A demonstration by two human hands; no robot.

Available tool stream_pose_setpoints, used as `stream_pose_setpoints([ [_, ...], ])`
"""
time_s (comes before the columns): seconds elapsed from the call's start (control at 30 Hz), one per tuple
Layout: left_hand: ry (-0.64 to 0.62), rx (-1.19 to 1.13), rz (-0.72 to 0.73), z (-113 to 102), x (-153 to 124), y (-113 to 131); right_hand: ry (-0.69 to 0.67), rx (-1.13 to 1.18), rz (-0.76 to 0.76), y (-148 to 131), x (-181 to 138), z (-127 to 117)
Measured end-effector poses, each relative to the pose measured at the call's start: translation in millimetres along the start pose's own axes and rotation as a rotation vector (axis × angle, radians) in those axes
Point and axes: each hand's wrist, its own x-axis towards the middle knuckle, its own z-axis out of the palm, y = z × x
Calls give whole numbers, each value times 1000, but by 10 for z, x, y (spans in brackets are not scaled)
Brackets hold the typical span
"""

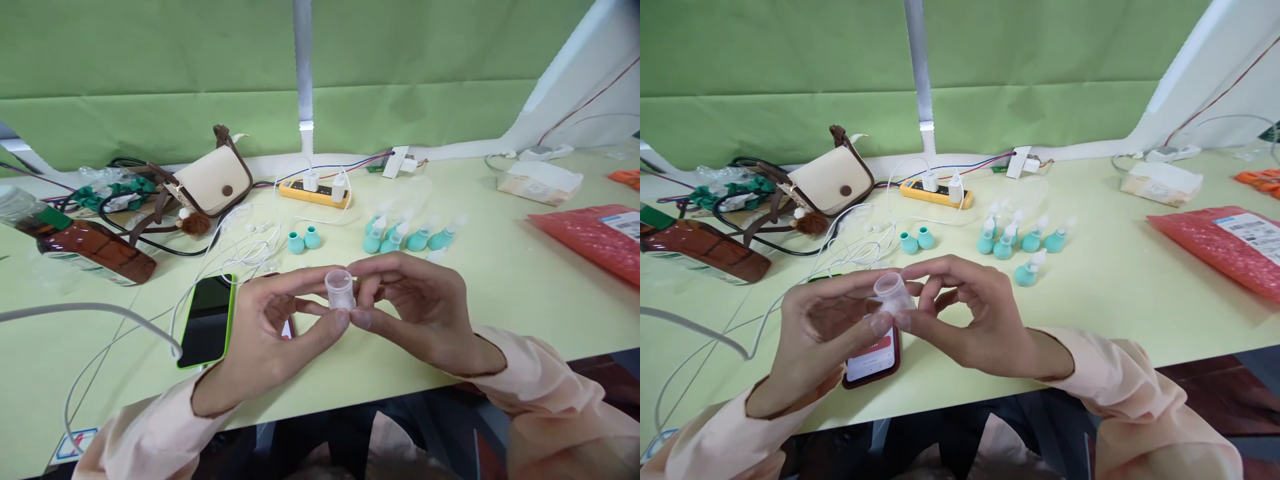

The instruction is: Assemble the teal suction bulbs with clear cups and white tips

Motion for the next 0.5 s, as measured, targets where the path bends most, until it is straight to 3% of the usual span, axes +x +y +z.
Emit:
stream_pose_setpoints([
  [0.17, -30, -41, 3, 15, 2, 43, -16, 58, -40, 4, -7, -16],
  [0.4, 5, 116, 107, 10, -19, 69, -114, 73, -69, -12, -24, -49],
  [0.5, 59, 76, 76, -29, 60, 27, -49, 13, -50, 33, 62, -95],
])
